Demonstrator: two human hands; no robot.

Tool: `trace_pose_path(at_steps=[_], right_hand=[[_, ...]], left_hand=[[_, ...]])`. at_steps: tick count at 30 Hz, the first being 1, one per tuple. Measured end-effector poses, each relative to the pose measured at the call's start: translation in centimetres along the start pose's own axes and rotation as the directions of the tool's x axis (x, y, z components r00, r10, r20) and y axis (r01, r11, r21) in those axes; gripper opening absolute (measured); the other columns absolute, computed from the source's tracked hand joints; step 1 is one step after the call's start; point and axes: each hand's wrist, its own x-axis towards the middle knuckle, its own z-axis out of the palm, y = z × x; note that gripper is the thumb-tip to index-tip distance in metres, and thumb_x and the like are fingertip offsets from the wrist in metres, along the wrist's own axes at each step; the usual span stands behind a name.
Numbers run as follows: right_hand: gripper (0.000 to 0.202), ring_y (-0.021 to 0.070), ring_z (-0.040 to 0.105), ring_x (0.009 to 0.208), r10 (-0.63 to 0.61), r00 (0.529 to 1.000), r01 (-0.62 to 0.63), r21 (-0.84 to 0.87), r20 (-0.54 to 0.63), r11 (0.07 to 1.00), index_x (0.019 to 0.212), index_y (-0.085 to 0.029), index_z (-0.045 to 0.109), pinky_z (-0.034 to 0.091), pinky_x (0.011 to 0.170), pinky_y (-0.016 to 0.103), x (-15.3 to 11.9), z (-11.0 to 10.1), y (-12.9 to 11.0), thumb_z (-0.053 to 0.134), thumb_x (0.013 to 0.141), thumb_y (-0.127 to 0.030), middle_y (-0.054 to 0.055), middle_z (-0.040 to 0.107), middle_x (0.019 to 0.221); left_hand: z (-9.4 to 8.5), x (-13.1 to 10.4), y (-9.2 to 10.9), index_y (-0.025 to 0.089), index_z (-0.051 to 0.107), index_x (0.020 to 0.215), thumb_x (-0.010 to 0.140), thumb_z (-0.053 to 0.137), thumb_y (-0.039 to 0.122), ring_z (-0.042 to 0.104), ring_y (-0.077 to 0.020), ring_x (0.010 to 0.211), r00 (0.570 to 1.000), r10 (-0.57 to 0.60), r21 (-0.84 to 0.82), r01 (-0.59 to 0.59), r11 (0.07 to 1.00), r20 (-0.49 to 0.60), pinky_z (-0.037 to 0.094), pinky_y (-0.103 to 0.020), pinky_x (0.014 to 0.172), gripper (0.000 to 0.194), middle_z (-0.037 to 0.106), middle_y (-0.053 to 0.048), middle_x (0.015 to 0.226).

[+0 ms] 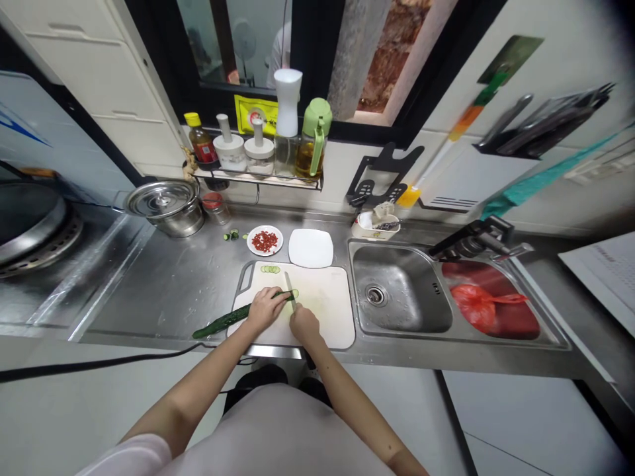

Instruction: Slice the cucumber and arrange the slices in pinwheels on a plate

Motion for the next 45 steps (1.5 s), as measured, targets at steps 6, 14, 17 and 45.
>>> trace_pose_path(at_steps=[6, 14, 17, 45], right_hand=[[0.031, 0.0249, 0.065, 0.100, 0.019, 1.000, -0.019, -0.006, 0.011, 1.000, 0.116, -0.013, 0.055, 0.047, 0.078, 0.033, -0.9, 0.4, 0.5, 0.035, 0.092, -0.016, 0.016, 0.068, 0.104], [0.029, 0.0242, 0.065, 0.101, 0.003, 1.000, -0.002, 0.010, -0.006, 1.000, 0.114, -0.014, 0.056, 0.046, 0.077, 0.031, -0.8, -0.2, 0.7, 0.036, 0.093, -0.019, 0.015, 0.068, 0.105], [0.029, 0.0243, 0.065, 0.099, 0.005, 1.000, -0.005, 0.017, -0.007, 1.000, 0.113, -0.014, 0.056, 0.046, 0.077, 0.031, -1.2, -0.1, 0.9, 0.036, 0.093, -0.019, 0.015, 0.068, 0.104], [0.026, 0.0220, 0.065, 0.092, 0.023, 0.999, -0.023, 0.005, -0.032, 1.000, 0.108, -0.017, 0.058, 0.038, 0.069, 0.027, -6.3, -1.0, 6.5, 0.036, 0.094, -0.020, 0.012, 0.070, 0.099]], left_hand=[[-0.5, 0.1, 0.4, 0.031, 0.065, 0.117, 0.094, 0.048, 0.038, 0.052, -0.0204, 0.103, 1.000, -0.010, -0.007, 0.010, 1.000, 0.006, 0.041, -0.035, 0.088, 0.030, 0.062, -0.005, 0.112], [-1.0, 0.3, 1.2, 0.029, 0.066, 0.113, 0.093, 0.048, 0.041, 0.055, -0.0207, 0.098, 0.994, -0.103, 0.001, 0.103, 0.995, 0.020, 0.039, -0.037, 0.087, 0.029, 0.064, -0.004, 0.106], [-1.0, 0.4, 1.3, 0.029, 0.066, 0.111, 0.093, 0.049, 0.042, 0.056, -0.0206, 0.097, 0.992, -0.128, -0.009, 0.128, 0.992, 0.022, 0.040, -0.037, 0.086, 0.029, 0.065, -0.004, 0.105], [-0.8, 3.7, 1.4, 0.026, 0.070, 0.105, 0.093, 0.046, 0.042, 0.060, -0.0218, 0.102, 0.959, -0.277, -0.129, 0.282, 0.951, 0.055, 0.044, -0.036, 0.090, 0.031, 0.069, -0.005, 0.106]])
